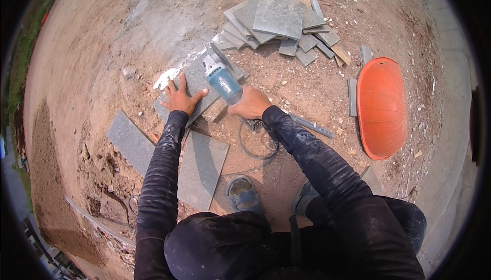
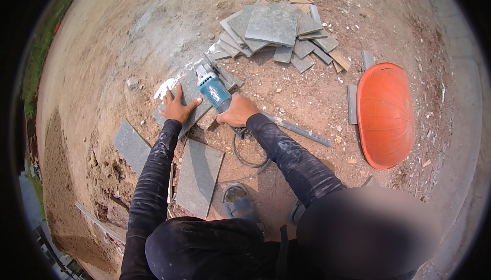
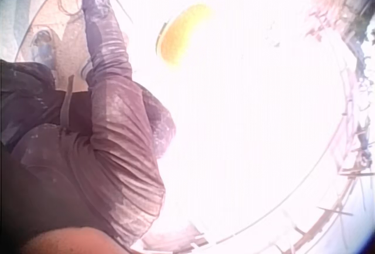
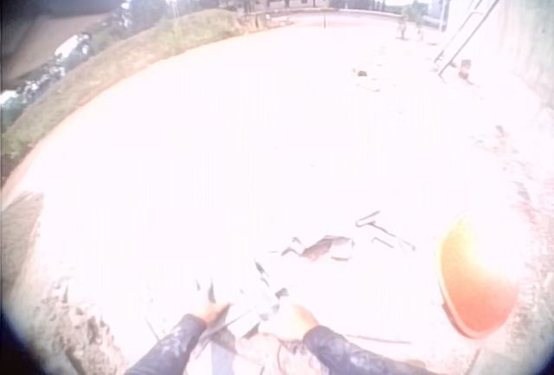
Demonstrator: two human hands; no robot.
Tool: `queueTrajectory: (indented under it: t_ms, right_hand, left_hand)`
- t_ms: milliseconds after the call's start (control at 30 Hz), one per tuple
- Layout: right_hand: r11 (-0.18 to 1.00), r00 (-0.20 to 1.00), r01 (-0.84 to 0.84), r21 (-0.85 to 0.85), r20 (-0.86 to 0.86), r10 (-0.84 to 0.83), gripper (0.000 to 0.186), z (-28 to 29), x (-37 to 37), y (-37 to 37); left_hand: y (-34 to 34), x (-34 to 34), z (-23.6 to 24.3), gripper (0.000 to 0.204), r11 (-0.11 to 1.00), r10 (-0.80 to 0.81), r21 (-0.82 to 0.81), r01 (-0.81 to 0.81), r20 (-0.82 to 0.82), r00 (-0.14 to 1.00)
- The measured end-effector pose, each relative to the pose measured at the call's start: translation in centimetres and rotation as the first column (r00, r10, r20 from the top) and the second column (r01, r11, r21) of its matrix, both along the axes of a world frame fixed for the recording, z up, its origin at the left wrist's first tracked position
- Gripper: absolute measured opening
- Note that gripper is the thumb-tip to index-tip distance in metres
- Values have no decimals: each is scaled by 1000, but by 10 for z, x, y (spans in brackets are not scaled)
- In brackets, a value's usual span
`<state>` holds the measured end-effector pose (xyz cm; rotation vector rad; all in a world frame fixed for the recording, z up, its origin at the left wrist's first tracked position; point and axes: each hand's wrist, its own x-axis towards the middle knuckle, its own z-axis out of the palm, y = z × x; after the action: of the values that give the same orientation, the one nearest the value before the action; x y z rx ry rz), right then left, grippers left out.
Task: The person sits on the ground and uses an angle grinder to cut a rectangular tile. They hold the tile steady with one hand while guiding the grinder with the other, creating a straight cut. After finishing the cut, they separate the tile pieces and place them on a nearby pile.
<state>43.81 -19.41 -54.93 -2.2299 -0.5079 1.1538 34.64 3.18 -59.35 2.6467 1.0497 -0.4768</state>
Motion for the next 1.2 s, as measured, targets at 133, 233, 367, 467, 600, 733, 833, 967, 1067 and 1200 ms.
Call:
queueTrajectory:
  t_ms: [133,233,367,467,600,733,833,967,1067,1200]
  right_hand:
    - [1000,1000,7,6,-11,-6,84,-3,1,-1]
    - [1000,1000,7,9,-19,-7,84,-3,1,-2]
    - [1000,1000,9,1,-15,-9,83,-2,1,-2]
    - [1000,1000,9,0,-13,-9,82,1,-1,-3]
    - [1000,1000,3,-6,14,-3,81,0,-2,-5]
    - [1000,1000,5,-14,7,-5,81,-2,-3,-5]
    - [1000,999,25,16,-22,-25,81,-4,-1,-6]
    - [1000,1000,21,14,4,-22,81,-5,-2,-5]
    - [1000,1000,15,10,5,-15,81,-6,-3,-6]
    - [1000,1000,6,10,8,-6,81,-4,-4,-7]
  left_hand:
    - [-2,1,1,111,1000,0,-10,0,1,1000]
    - [-1,1,0,112,1000,-5,1,5,-1,1000]
    - [-1,1,-1,112,1000,-4,9,4,-2,1000]
    - [0,1,-2,112,1000,-4,7,4,-1,1000]
    - [0,1,-3,112,1000,-1,8,1,5,1000]
    - [0,0,-2,112,1000,4,1,-4,6,1000]
    - [0,0,-2,112,1000,1,0,-1,18,1000]
    - [0,-1,-2,112,1000,1,3,-1,14,1000]
    - [0,0,-3,111,1000,-2,7,2,1,1000]
    - [1,-1,-2,111,1000,1,11,-1,-1,1000]
